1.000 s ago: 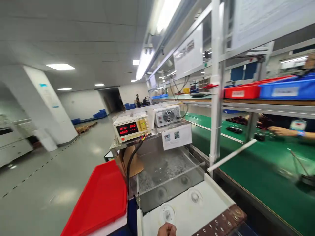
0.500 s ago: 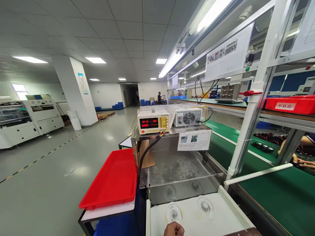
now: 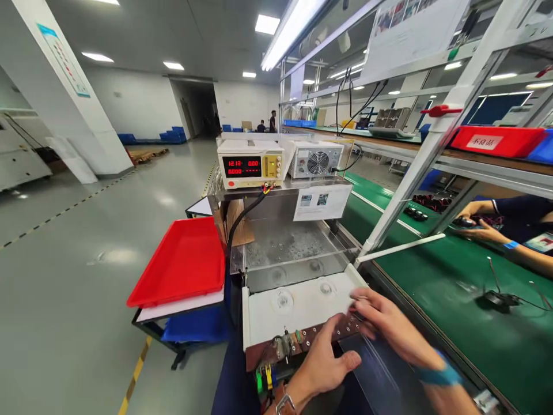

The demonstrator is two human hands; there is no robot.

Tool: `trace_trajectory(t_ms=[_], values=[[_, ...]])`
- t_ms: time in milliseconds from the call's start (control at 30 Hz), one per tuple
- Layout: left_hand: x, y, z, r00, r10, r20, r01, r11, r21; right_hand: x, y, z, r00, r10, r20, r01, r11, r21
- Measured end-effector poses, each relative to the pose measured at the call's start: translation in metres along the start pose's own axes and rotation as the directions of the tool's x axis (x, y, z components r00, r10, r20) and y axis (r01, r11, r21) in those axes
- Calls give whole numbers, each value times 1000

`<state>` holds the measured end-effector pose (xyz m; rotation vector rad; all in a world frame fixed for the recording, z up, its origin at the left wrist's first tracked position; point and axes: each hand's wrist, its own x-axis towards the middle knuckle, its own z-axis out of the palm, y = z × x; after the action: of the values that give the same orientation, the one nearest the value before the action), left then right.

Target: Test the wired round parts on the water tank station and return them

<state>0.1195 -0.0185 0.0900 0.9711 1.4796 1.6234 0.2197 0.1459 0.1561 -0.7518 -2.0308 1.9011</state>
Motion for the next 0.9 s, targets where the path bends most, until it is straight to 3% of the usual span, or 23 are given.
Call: trace_trajectory(t_ms=[100,200,300,433,633,700,800,900], values=[[-8,-5,13,996,68,63,-57,985,-162,49,-4,67,984,9,179,-25,995,92],[-16,-26,13,997,-65,34,72,945,-319,105,24,113,992,4,126,-5,1000,12],[-28,-52,4,977,-214,-11,187,879,-438,147,65,137,994,102,43,-96,987,-132],[-44,-75,-11,963,-267,-26,221,844,-489,178,107,157,966,258,-27,-255,923,-288],[-48,-89,-24,959,-282,31,256,812,-524,195,137,174,973,228,-40,-219,848,-483],[-46,-89,-25,959,-282,21,251,813,-525,196,142,175,980,196,-26,-188,882,-431],[-44,-85,-24,971,-239,-17,197,836,-512,193,147,171,980,196,26,-186,958,-216],[-44,-80,-23,975,-219,-47,166,849,-502,188,152,165,970,222,102,-219,975,-40]])
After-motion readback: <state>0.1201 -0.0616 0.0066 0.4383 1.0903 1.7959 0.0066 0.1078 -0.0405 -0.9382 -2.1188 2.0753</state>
